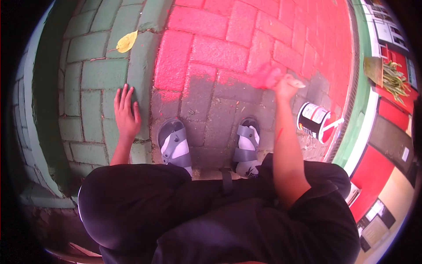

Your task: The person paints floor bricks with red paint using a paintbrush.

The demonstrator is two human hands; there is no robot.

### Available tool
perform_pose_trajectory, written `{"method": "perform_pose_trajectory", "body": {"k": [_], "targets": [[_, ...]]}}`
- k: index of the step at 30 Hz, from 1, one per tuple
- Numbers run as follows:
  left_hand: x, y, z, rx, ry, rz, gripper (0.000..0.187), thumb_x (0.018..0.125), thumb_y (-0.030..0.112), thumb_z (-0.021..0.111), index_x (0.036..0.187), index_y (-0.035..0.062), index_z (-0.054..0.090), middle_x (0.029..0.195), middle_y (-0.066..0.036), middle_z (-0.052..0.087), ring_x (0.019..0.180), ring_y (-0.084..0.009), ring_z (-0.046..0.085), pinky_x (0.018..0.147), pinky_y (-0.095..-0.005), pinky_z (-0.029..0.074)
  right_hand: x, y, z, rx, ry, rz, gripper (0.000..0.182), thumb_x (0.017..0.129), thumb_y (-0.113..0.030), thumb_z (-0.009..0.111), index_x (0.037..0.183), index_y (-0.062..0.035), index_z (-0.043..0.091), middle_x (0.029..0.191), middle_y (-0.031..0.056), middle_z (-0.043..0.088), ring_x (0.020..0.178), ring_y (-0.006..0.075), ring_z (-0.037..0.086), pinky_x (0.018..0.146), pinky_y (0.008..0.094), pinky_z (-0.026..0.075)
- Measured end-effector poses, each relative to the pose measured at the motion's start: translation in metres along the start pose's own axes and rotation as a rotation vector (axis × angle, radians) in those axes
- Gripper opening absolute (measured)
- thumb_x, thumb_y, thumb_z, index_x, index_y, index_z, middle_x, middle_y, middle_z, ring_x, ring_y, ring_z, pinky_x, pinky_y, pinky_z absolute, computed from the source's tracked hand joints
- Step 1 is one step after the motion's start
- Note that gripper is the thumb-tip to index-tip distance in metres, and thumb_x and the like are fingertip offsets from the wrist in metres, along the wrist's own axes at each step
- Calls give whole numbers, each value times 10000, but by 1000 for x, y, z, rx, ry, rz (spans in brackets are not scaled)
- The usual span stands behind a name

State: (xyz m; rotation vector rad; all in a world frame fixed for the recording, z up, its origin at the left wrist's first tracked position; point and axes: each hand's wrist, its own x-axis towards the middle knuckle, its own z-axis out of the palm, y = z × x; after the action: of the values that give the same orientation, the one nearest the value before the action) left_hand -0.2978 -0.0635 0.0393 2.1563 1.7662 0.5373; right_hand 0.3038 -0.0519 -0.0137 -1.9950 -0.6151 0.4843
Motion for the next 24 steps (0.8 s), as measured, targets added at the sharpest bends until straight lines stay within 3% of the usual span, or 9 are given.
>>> {"method": "perform_pose_trajectory", "body": {"k": [2,5,8,11,17,19,20,22,24], "targets": [[1,0,0,-2,7,15,456,999,131,493,1450,69,524,1574,-135,457,1475,-406,352,1217,-497,276,-24,-86,-28,-361,160,-367,78,882,-14,596,945,-21,640,914,151,721,690,253,695,626,330,551],[-2,-1,1,20,4,25,464,999,125,490,1459,71,516,1576,-135,455,1477,-406,350,1219,-498,274,-30,-122,-18,-627,163,-251,184,883,-52,602,982,-23,754,927,149,762,777,227,718,736,330,561],[0,0,2,15,6,33,467,1004,128,483,1468,75,507,1579,-132,451,1479,-408,344,1221,-501,271,-58,-82,53,-372,-151,-463,216,848,-79,683,1017,-98,815,900,92,790,848,142,724,783,319,559],[-3,-1,4,29,-1,51,467,1014,126,467,1476,67,496,1585,-137,440,1480,-412,341,1221,-509,268,-100,-136,94,-164,-402,-303,114,871,-72,693,759,-50,696,774,39,717,777,110,695,719,317,550],[-1,2,4,91,-17,60,468,1025,116,438,1486,45,470,1598,-151,412,1477,-417,341,1225,-523,254,57,-22,8,-47,-67,-29,100,870,-36,714,847,-56,619,712,64,630,642,140,614,602,304,543],[-1,4,6,106,-28,38,470,1026,115,426,1489,44,462,1603,-153,402,1484,-418,331,1228,-526,244,129,27,-28,1061,9,-77,147,868,-60,722,778,-45,607,714,36,630,586,109,566,576,289,502],[-3,4,6,113,-29,37,470,1026,115,426,1489,44,462,1603,-153,402,1484,-418,331,1228,-526,244,112,-8,-57,1066,9,-70,147,868,-60,722,778,-45,607,714,36,630,586,109,566,576,289,502],[-1,4,6,130,-51,44,472,1041,126,400,1500,22,434,1607,-167,391,1499,-431,300,1230,-511,258,74,-99,-26,-581,134,-364,245,868,-93,741,675,-43,599,619,-10,564,586,123,531,575,301,451],[-2,4,5,143,-59,43,474,1040,124,399,1501,20,432,1608,-170,389,1501,-430,297,1232,-509,253,91,-111,3,-428,18,-585,230,862,-102,753,687,-37,619,641,6,595,601,115,548,579,304,453]]}}
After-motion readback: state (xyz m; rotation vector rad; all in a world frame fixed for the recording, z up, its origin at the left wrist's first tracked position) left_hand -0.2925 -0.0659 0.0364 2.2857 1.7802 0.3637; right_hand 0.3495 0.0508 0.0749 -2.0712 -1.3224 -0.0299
